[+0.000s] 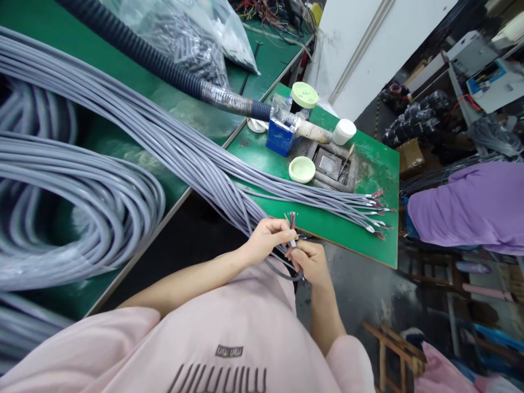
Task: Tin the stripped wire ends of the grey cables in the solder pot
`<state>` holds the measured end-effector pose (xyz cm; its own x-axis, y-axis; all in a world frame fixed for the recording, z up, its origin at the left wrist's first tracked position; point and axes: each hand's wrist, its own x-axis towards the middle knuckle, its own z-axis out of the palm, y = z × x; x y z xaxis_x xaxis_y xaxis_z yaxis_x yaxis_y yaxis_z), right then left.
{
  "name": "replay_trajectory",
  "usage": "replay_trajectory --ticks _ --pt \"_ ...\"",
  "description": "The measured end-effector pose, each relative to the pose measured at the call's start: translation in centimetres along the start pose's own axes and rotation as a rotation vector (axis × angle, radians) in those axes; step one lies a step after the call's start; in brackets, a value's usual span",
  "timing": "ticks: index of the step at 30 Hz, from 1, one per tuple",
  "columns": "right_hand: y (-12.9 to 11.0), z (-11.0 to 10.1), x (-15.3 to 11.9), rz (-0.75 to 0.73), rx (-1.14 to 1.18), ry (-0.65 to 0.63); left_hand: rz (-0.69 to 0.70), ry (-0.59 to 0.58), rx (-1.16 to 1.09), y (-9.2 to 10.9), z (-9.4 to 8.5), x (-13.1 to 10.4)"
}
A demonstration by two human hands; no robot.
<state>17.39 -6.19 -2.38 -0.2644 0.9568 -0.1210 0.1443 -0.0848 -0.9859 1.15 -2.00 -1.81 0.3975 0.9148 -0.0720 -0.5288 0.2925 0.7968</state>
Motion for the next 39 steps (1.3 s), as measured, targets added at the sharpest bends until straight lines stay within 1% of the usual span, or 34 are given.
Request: replay_trajectory --ticks 4,12,22,24,26,28,29,30,32,34,35,36,37,38,39 --pt "-0.5 -0.1 0.0 -0.013 -0.065 0.008 0.004 -0.010 0.004 -0.1 -0.1 0.0" --pt "-0.4 -0.3 -0.2 -0.022 -0.137 0.013 0.009 0.003 0.019 -0.3 -0.3 0.1" --pt "-0.3 -0.2 -0.3 -0.007 -0.113 0.015 -0.007 0.016 0.016 -0.6 -0.4 0.1" --pt "-0.3 -0.4 -0.3 -0.012 -0.126 0.022 -0.027 -0.009 0.025 -0.6 -0.3 0.2" --pt "-0.1 -0.9 -0.7 -0.003 -0.142 0.058 -0.067 -0.088 0.064 -0.5 -0.5 0.3" --pt "0.5 -2.1 -1.7 0.026 -0.149 0.137 -0.077 -0.171 0.188 -0.1 -0.9 0.5" --pt "1.1 -3.0 -2.4 0.050 -0.153 0.191 -0.049 -0.190 0.295 0.2 -1.2 0.6" --pt "1.7 -4.1 -3.3 0.082 -0.163 0.250 0.006 -0.189 0.431 0.5 -1.7 0.7" --pt "3.2 -6.4 -5.5 0.190 -0.243 0.366 0.171 -0.144 0.752 1.2 -2.7 1.1" --pt "4.8 -8.4 -7.7 0.397 -0.456 0.436 0.318 -0.080 1.063 1.9 -3.7 1.7" --pt "5.6 -9.0 -8.6 0.515 -0.595 0.424 0.359 -0.047 1.201 2.2 -4.0 2.1" --pt "6.2 -9.2 -9.3 0.600 -0.699 0.383 0.381 -0.018 1.322 2.4 -4.3 2.5" --pt "6.6 -9.1 -9.8 0.648 -0.758 0.316 0.386 0.002 1.426 2.5 -4.4 2.9" --pt "6.9 -8.5 -9.9 0.658 -0.765 0.231 0.382 0.012 1.515 2.5 -4.4 3.4" --pt "7.0 -7.7 -9.7 0.633 -0.719 0.144 0.374 0.013 1.588 2.5 -4.3 3.7"
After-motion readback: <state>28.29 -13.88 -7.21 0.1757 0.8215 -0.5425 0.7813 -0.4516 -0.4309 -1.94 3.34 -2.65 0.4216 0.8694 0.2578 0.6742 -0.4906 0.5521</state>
